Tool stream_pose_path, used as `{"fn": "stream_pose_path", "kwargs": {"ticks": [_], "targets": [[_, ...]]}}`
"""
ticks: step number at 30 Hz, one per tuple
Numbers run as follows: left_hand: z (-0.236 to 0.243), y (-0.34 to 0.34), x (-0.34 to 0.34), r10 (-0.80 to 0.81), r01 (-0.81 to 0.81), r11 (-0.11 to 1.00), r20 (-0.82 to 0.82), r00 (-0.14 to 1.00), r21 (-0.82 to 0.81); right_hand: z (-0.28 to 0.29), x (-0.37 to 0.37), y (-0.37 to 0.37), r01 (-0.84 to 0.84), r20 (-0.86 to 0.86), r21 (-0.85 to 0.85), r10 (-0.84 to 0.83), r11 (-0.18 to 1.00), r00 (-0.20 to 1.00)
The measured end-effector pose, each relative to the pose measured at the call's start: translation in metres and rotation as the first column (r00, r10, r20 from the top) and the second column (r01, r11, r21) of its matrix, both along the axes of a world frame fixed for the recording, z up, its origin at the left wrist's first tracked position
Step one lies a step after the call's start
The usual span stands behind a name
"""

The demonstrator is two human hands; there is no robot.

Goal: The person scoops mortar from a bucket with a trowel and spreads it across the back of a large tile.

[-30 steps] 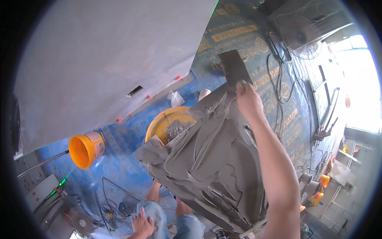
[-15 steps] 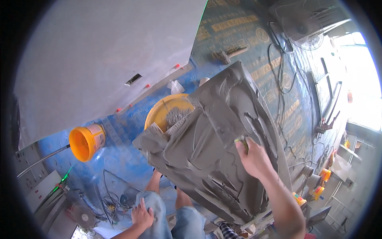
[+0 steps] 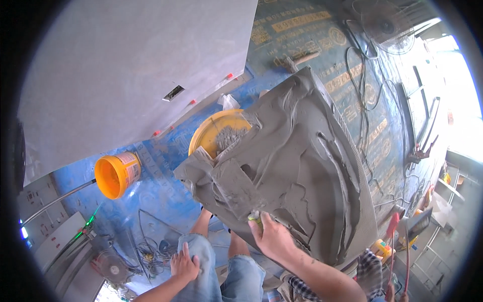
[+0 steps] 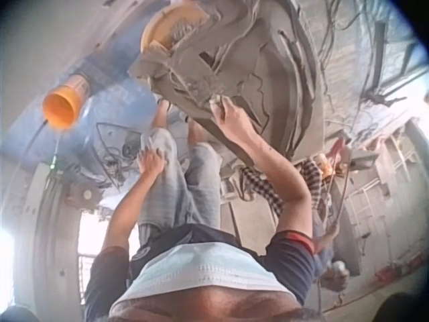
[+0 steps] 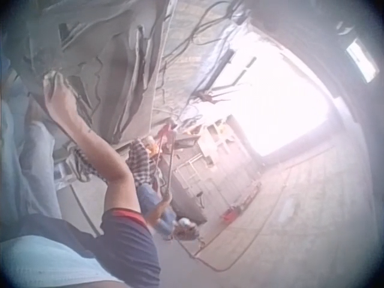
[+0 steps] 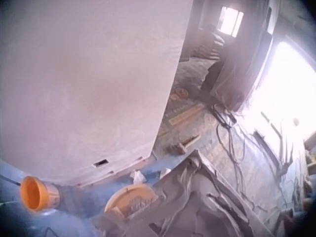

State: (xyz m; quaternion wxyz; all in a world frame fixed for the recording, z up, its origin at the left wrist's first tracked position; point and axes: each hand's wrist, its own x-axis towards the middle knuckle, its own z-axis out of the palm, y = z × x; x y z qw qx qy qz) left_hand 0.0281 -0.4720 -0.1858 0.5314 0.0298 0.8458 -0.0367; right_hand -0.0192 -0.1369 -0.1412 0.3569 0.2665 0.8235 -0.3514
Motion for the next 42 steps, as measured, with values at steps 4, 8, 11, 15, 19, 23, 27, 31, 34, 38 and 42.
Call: {"fn": "stream_pose_path", "kwargs": {"ticks": [4,8,11,15,19,23,27,31,34,38,42], "targets": [[0.002,-0.001,-0.003,-0.013,0.014,1.0,0.026,1.0,-0.024,-0.009,0.007,0.057,-0.187,-0.069,0.448,0.242,0.874,0.968],[0.001,-0.005,-0.001,-0.062,0.062,0.998,0.015,0.998,-0.017,-0.017,0.012,0.108,0.474,-0.301,0.036,-0.443,0.88,0.845],[0.001,-0.006,-0.001,-0.096,0.096,0.995,0.007,0.995,-0.017,-0.032,0.027,0.073,0.706,0.07,-0.284,-0.72,0.649,0.69],[-0.002,-0.004,0.0,-0.123,0.123,0.992,-0.008,0.992,0.011,-0.025,0.039,-0.03,0.485,0.057,-0.182,-0.483,0.855,0.874],[0.0,-0.001,-0.003,-0.124,0.124,0.992,-0.02,0.992,0.026,-0.022,0.055,-0.071,0.011,-0.189,0.113,0.01,0.994,0.982],[0.002,-0.004,-0.004,-0.127,0.128,0.99,0.026,0.992,-0.052,-0.039,0.051,-0.014,0.012,-0.264,0.434,0.114,0.901,0.958],[0.003,-0.003,-0.006,-0.152,0.154,0.987,0.03,0.988,-0.045,-0.019,0.05,-0.019,0.531,-0.223,0.143,-0.496,0.835,0.839],[0.0,-0.001,-0.006,-0.162,0.162,0.986,0.008,0.987,-0.04,0.022,0.054,-0.08,0.745,0.248,-0.219,-0.703,0.63,0.667],[-0.003,-0.006,-0.004,-0.126,0.126,0.992,-0.003,0.992,0.005,0.033,0.035,-0.119,0.473,-0.002,-0.192,-0.483,0.86,0.876],[-0.013,-0.021,-0.001,-0.155,0.153,0.986,0.016,0.988,0.069,0.021,-0.018,-0.156,0.408,-0.011,-0.229,-0.422,0.884,0.907],[0.001,-0.003,-0.021,-0.096,0.092,0.995,0.091,0.991,0.044,-0.01,-0.051,-0.178,0.431,0.014,-0.118,-0.433,0.895,0.901]]}}
